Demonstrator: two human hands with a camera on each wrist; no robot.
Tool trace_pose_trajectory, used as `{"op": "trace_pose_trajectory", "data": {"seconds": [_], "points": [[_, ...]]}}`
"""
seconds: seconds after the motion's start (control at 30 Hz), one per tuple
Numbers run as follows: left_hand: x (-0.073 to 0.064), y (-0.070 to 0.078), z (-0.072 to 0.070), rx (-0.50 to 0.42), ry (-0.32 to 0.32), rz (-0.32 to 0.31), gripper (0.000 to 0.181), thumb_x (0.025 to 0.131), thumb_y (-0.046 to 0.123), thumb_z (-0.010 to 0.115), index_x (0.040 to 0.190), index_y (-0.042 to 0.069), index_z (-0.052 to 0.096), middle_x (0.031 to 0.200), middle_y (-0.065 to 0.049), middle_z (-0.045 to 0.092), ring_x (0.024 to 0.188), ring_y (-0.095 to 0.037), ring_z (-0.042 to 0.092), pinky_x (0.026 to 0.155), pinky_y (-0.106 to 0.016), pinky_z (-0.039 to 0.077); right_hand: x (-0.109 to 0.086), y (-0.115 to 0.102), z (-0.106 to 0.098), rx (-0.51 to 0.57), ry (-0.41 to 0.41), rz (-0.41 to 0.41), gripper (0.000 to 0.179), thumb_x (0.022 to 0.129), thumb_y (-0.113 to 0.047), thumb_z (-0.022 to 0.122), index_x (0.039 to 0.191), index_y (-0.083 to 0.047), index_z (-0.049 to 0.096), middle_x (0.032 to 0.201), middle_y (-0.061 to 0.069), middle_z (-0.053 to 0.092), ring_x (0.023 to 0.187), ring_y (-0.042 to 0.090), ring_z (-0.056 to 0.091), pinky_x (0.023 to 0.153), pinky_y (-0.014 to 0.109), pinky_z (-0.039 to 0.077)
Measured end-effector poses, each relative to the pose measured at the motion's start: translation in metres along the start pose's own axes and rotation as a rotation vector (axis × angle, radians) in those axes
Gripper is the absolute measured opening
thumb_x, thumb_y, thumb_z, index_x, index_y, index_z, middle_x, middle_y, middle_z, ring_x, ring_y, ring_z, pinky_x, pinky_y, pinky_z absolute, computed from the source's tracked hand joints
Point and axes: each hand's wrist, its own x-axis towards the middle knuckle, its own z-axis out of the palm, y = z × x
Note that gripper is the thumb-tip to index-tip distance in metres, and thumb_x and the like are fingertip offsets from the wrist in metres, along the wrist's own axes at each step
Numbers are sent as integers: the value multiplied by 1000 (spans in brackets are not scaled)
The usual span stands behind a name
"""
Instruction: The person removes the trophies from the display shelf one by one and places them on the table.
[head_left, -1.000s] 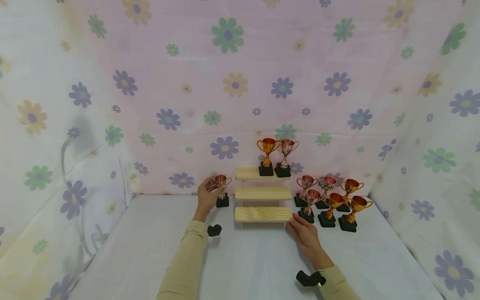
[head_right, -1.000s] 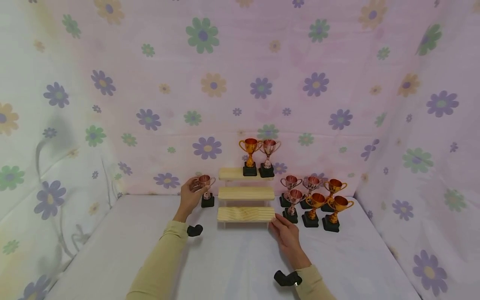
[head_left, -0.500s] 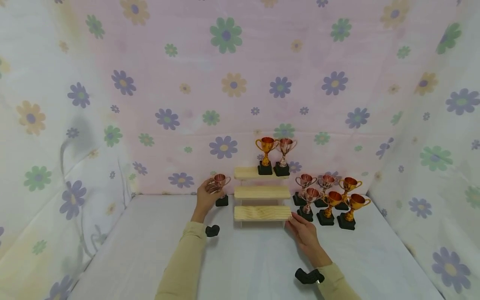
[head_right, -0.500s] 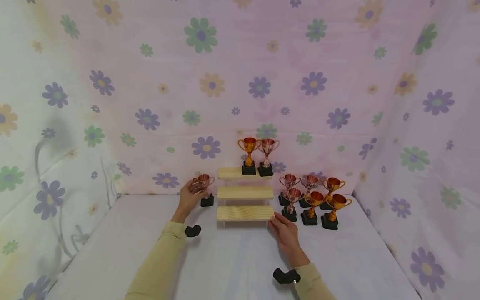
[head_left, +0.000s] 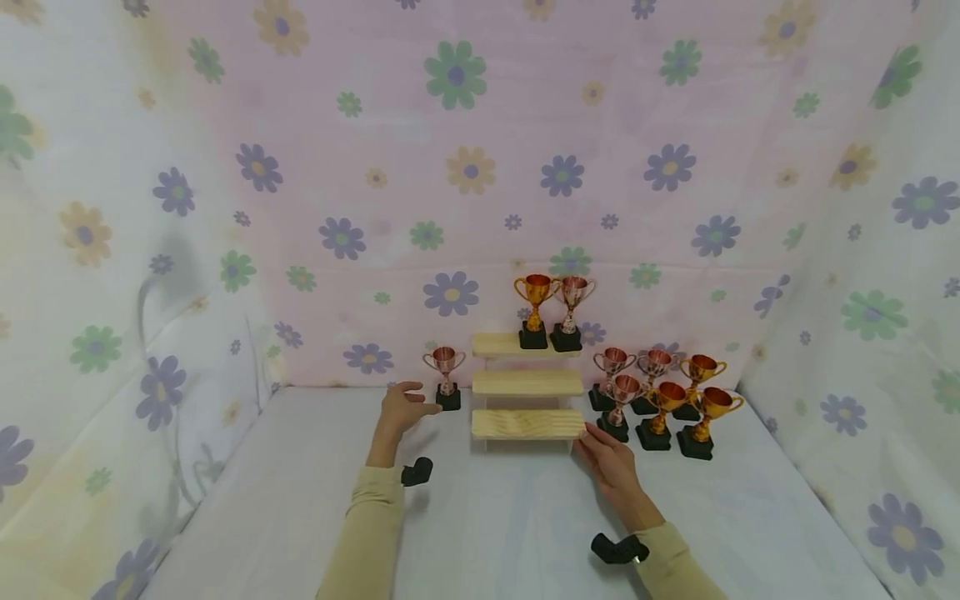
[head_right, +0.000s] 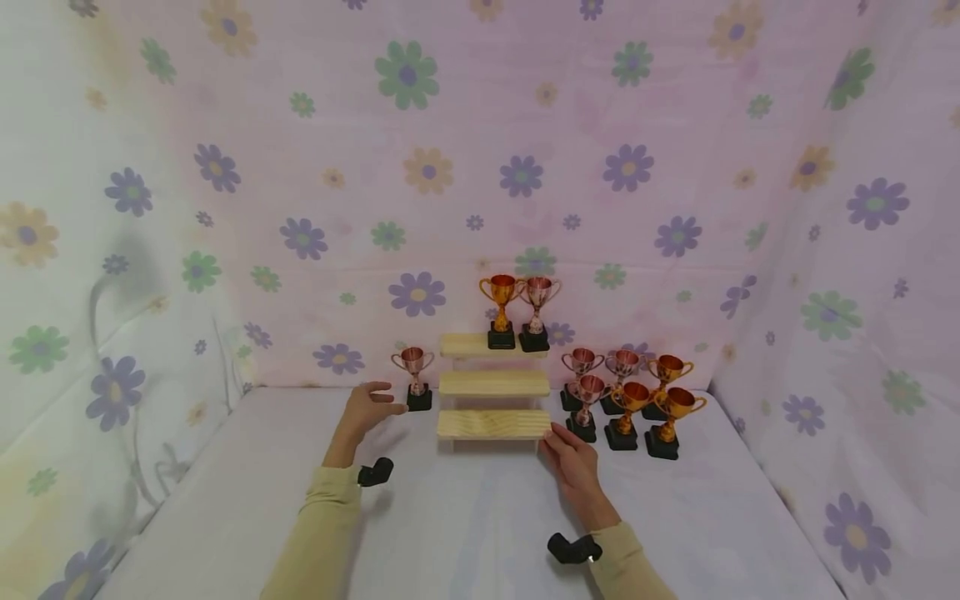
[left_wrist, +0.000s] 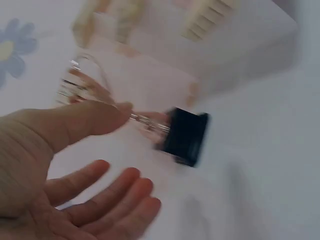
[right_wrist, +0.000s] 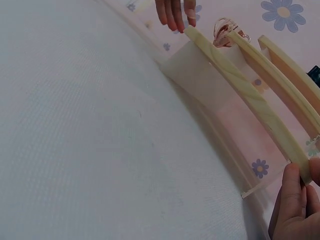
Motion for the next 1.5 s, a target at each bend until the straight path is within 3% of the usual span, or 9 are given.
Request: {"op": "trace_pose_trajectory", "data": {"seconds": [0.1,0.27,0.47,0.57,0.67,0.87,0.97,1.23,1.5], "points": [[-4,22,-7,28,-21,50,62,83,13,80,137,-6,56,126,-30,65,116,-45,62,99,-55,54,1,0,-1,2,4,0,55,101,-3,61,150,8,40,149,25,45,95,4,68,94,21,57],[-4,61,-9,-4,-62,238,52,86,11,78,132,-4,60,122,-28,66,112,-41,65,93,-50,58,0,-2,-1,-1,7,-3,54,101,-2,60,150,8,40,151,27,43,94,4,68,95,22,56],[9,103,22,-209,-62,541,45,88,-2,76,130,-9,61,121,-34,64,112,-47,65,97,-54,56,0,-7,-4,10,16,-13,53,100,-1,61,149,10,42,136,18,57,93,5,69,93,23,58],[16,123,42,-286,-63,621,48,89,-3,74,133,-11,57,126,-35,61,116,-51,60,101,-59,52,0,-9,-5,16,16,-19,52,100,0,60,148,10,42,130,13,60,93,5,69,93,23,58],[23,141,58,-298,-47,598,49,89,0,75,134,-10,57,128,-33,61,118,-49,59,103,-57,52,0,-9,-6,12,16,-15,52,101,-1,59,149,9,42,133,15,59,93,4,69,94,24,57],[35,171,76,-326,-67,377,53,88,4,78,136,-4,58,130,-27,61,120,-41,60,103,-48,54,1,-7,-4,11,16,-16,52,102,-4,59,149,9,42,149,25,47,96,5,68,96,24,56],[39,182,83,-324,-86,320,58,86,6,80,138,0,57,133,-23,60,122,-38,58,103,-47,54,2,-6,-4,7,29,-10,50,102,-4,60,148,7,44,150,25,46,95,5,68,94,23,57],[42,198,94,-279,-27,377,63,82,10,85,138,4,58,130,-19,60,118,-35,59,101,-46,55,3,-1,-4,2,7,-21,51,100,-2,61,147,9,44,149,27,46,98,7,69,97,27,56],[51,192,102,-329,-22,351,62,84,16,85,139,8,57,133,-14,59,121,-32,57,101,-43,55,1,2,-2,-2,9,-11,50,100,-2,62,146,9,46,149,30,45,98,9,69,96,27,57]]}}
